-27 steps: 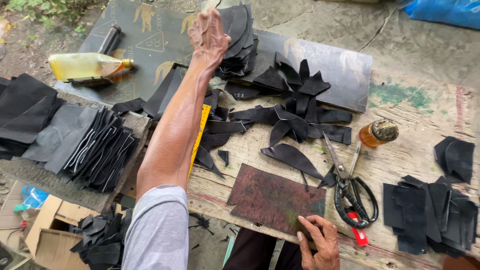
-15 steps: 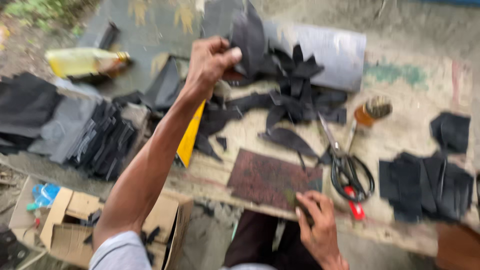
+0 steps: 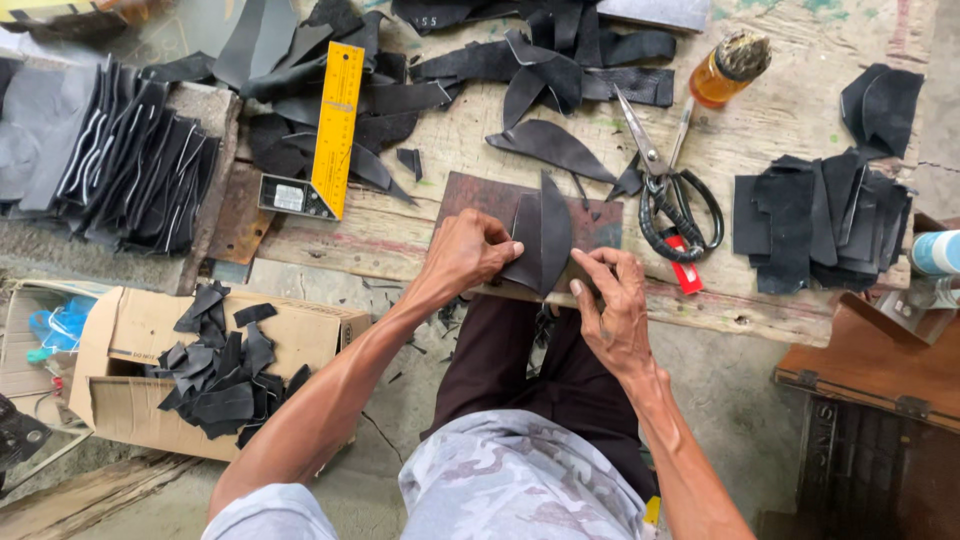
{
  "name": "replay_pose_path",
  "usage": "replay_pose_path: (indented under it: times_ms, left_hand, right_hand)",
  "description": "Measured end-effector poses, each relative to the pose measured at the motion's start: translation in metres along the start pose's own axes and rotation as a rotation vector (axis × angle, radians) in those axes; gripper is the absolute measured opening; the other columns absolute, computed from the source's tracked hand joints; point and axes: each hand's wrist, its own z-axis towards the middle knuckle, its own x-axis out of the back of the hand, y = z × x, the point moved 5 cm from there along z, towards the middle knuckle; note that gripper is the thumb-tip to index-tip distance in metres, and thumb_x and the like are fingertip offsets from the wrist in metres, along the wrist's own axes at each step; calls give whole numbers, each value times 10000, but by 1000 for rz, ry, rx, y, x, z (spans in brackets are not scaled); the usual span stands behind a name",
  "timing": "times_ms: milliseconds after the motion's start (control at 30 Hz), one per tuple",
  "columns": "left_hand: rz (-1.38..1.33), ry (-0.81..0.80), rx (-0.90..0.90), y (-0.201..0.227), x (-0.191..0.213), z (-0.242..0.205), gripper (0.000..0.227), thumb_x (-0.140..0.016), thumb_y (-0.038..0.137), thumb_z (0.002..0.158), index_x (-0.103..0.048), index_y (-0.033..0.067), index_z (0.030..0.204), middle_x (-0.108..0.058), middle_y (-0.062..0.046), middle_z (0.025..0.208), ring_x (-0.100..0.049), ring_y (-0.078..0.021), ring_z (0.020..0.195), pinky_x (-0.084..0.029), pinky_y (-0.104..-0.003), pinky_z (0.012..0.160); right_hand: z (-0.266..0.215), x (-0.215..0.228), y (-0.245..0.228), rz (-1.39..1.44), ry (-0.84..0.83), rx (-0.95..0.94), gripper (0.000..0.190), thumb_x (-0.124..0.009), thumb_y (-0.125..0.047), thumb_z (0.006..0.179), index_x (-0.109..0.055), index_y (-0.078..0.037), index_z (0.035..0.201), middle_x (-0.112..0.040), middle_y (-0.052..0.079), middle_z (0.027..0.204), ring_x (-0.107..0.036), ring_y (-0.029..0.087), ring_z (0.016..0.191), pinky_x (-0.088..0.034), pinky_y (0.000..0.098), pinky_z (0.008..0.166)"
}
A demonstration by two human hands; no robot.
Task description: The person cuts leather pieces using shears and marks them with a pen. They fold the leather pieces by hand and apply glue to the edges.
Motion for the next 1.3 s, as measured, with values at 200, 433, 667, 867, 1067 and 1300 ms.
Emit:
replay_pose_path:
  times_ms: [200, 433, 667, 867, 1067, 1300]
  left_hand:
    - [-8, -65, 29, 1, 0, 4, 263, -795, 272, 812, -800, 13, 860, -732, -84, 626, -689, -166, 521, -570, -320, 513]
    - [110, -17, -44, -4, -1, 4, 286, -813, 289, 764, -798, 4, 780, -712, -111, 589, -685, -181, 528, -544, -341, 531]
    - [134, 37, -100, -3, -3, 0, 276, -802, 290, 748, -776, 17, 717, -695, -119, 558, -685, -205, 513, -540, -353, 532]
    - [198, 83, -141, 6, 1, -6, 319, -826, 300, 756, -767, -7, 693, -677, -149, 541, -687, -231, 517, -539, -361, 555]
    - [79, -2, -111, 5, 3, -16, 292, -794, 242, 824, -754, -46, 797, -701, -142, 592, -697, -202, 530, -553, -351, 522]
    - [-211, 24, 63, -14, 6, -25, 253, -705, 225, 902, -761, -18, 944, -739, -88, 682, -699, -114, 532, -566, -284, 474]
  right_hand:
    - [-3, -2, 0, 6, -13, -20, 365, -723, -75, 924, -695, -30, 1286, -579, 125, 1160, -542, 288, 1098, -436, 412, 982]
    - [-5, -6, -1, -31, -5, -5, 406, -754, -151, 908, -702, -44, 1297, -552, 109, 1166, -507, 273, 1072, -432, 410, 969]
    - [-6, -11, 2, -76, -1, 2, 450, -788, -206, 893, -691, -45, 1302, -521, 128, 1165, -490, 292, 1067, -430, 428, 953]
    - [-5, -12, 1, -95, -4, 0, 469, -789, -194, 872, -679, -47, 1304, -517, 136, 1172, -492, 296, 1080, -436, 430, 962]
    - [-6, -11, 0, -87, -4, -8, 467, -784, -197, 874, -682, -43, 1303, -515, 133, 1174, -491, 298, 1076, -432, 436, 966]
    - [-6, -7, 6, 65, -32, -119, 390, -712, -139, 929, -679, -58, 1309, -549, 96, 1172, -530, 255, 1053, -453, 387, 959]
